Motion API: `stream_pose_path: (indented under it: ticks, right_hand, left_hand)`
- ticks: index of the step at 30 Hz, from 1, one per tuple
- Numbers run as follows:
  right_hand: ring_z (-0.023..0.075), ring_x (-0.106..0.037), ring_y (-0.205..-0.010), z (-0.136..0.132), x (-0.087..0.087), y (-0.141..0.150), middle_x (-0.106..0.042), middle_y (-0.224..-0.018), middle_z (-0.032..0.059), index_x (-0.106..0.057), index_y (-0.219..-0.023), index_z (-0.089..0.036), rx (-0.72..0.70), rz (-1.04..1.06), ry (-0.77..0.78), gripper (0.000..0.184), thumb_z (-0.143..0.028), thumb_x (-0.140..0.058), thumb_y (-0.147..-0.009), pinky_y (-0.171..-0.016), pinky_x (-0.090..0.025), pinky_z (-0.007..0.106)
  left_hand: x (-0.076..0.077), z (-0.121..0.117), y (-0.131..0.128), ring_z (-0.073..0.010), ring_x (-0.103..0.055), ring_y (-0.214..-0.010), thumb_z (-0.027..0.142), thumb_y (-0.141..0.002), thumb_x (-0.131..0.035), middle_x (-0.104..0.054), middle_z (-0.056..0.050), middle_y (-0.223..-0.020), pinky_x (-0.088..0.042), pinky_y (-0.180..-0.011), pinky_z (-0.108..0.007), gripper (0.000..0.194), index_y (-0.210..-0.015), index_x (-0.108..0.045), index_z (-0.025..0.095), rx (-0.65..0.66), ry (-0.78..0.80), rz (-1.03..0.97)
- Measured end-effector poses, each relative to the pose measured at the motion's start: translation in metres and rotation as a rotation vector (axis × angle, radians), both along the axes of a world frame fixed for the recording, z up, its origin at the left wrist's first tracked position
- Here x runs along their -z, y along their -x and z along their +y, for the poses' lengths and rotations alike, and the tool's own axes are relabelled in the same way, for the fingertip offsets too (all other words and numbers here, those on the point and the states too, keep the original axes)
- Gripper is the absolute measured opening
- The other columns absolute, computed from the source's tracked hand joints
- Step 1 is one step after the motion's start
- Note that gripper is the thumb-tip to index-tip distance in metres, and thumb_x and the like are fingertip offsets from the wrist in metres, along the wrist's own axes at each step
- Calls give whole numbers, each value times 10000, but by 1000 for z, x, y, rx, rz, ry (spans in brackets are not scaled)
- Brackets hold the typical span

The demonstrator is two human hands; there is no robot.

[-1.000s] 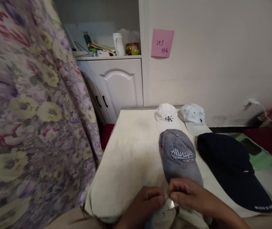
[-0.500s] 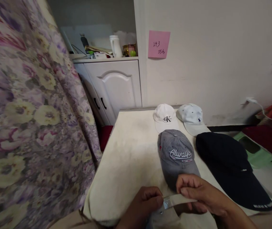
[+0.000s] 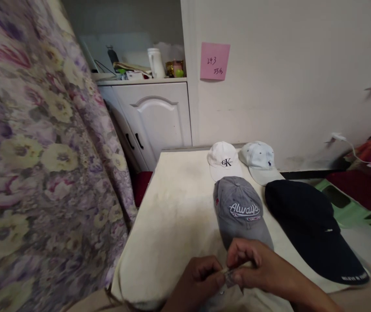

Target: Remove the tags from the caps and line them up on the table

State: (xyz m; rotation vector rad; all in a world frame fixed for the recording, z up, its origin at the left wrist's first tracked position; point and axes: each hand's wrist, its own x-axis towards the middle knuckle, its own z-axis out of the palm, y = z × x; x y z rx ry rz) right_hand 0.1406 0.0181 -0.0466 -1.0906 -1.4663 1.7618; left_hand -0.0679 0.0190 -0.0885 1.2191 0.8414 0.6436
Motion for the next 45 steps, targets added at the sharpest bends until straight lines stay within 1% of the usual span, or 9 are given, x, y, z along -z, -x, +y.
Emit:
stream_pose_path:
  ticks: [10,18,23,27,33,36,40,42,45]
  right_hand:
    - [101,-450,-632,-1,19,-5,-544,-730,-51,-602,-855,-182,45,90,6,202,-195,-746,-714,-564,-333,226]
    - [116,-474,-653,-11,10,-15,-574,-743,-35,-611,-847,-177,11,62,-1,177,-255,-745,-763,-589,-355,241]
    - [112,-446,-650,-20,7,-30,-563,-759,-35,-604,-870,-172,7,180,-1,248,-315,-774,-761,-586,-320,240]
    - [112,-437,-658,-28,-1,-45,-554,-763,-33,-595,-872,-177,37,230,-20,284,-354,-789,-764,-593,-299,242]
    - [129,-420,-655,-42,-17,-60,-526,-735,-41,-596,-864,-204,103,255,-103,316,-431,-785,-751,-597,-301,259]
    - [133,-424,-656,-47,-20,-61,-519,-720,-45,-605,-837,-212,143,328,-106,304,-406,-809,-723,-607,-318,262]
    - [129,-445,-648,-50,-15,-54,-554,-748,-36,-608,-870,-222,152,562,16,319,-383,-830,-707,-615,-329,270]
    - [128,-465,-642,-49,-10,-51,-581,-786,-25,-599,-902,-238,116,686,80,324,-378,-824,-717,-626,-340,283]
    - [112,-448,-606,-45,-2,-52,-571,-759,-36,-586,-860,-242,112,736,118,319,-358,-840,-707,-607,-331,274]
  left_hand:
    - [1,-3,-3,-112,-335,-601,666,-767,-672,-434,41,-638,-234,-560,-265,516,-711,-563,164,17,0,-29]
    - [-12,-9,-12,-106,-331,-624,575,-760,-752,-438,58,-670,-220,-568,-246,442,-805,-561,180,22,-19,-100]
    - [-22,-20,-27,-112,-354,-657,535,-792,-743,-469,54,-725,-262,-608,-249,401,-905,-576,188,5,-47,-164]
    - [-39,-30,-39,-146,-435,-782,510,-800,-747,-519,17,-851,-316,-692,-270,413,-1019,-620,184,8,-138,-98]
    - [-82,-41,-52,-151,-466,-762,474,-816,-726,-564,10,-867,-347,-686,-282,357,-1034,-622,211,42,-160,-51]
    - [-106,-45,-57,-170,-516,-811,340,-787,-755,-613,13,-914,-386,-743,-290,282,-1037,-654,258,27,-210,78]
    - [-132,-50,-67,-222,-586,-987,112,-673,-796,-681,36,-1022,-402,-835,-279,388,-987,-701,320,-67,-269,315]
    - [-139,-52,-72,-227,-592,-1043,44,-648,-772,-687,51,-1053,-391,-877,-270,444,-974,-714,341,-127,-341,337]
    - [-135,-52,-77,-207,-606,-979,-28,-590,-720,-670,63,-962,-399,-850,-251,474,-898,-715,333,-161,-385,324]
